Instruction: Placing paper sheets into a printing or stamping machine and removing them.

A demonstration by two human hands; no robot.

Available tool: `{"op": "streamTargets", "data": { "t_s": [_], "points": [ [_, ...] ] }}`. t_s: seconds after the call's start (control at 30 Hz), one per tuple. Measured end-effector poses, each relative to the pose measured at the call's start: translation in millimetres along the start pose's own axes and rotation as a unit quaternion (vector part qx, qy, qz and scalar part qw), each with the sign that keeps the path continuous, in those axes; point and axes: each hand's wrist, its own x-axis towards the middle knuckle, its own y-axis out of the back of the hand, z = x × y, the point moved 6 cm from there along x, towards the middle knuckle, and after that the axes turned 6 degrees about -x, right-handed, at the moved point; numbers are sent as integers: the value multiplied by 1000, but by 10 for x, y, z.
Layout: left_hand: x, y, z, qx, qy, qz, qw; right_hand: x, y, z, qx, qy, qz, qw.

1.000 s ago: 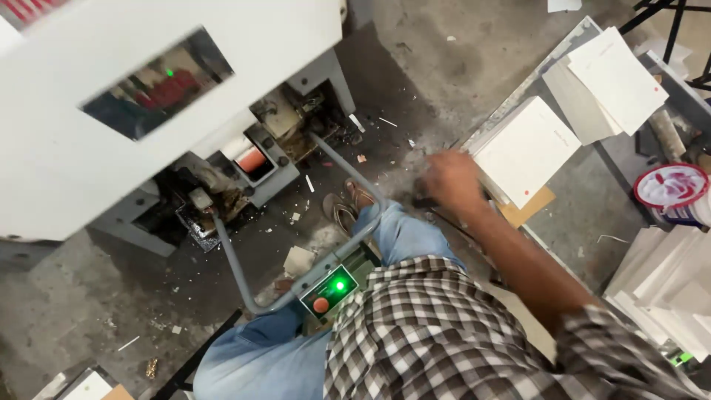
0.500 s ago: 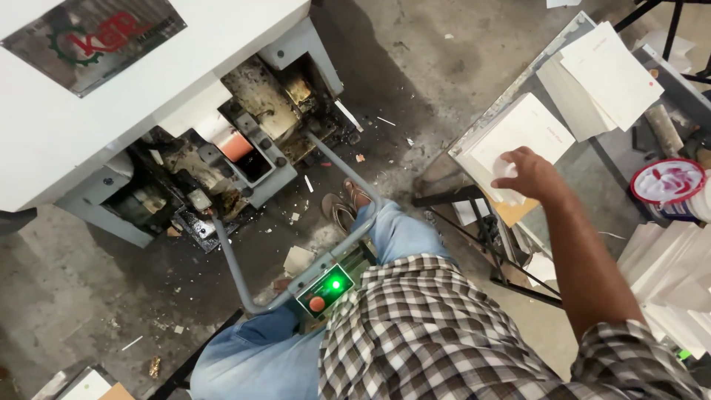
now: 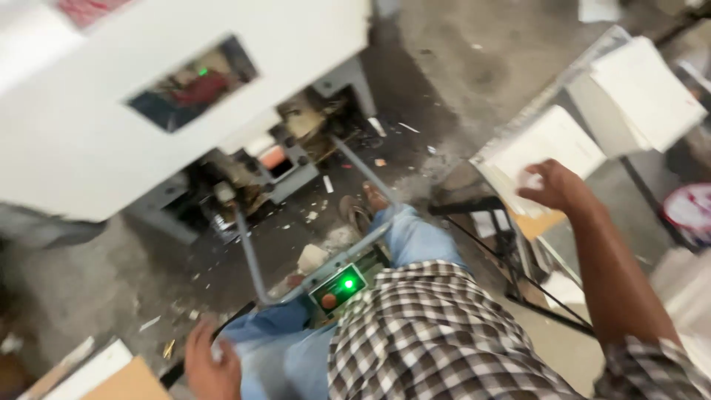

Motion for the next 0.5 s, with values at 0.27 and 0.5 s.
{"op": "streamTargets", "data": {
  "t_s": [0.27, 0.5],
  "points": [
    [1551, -262, 1845, -30, -228, -34, 973, -290, -147, -351, -80, -57, 181, 979],
    [1957, -1680, 1586, -56, -93, -61, 992, -82, -126, 792, -45, -87, 209, 973]
  ]
}}
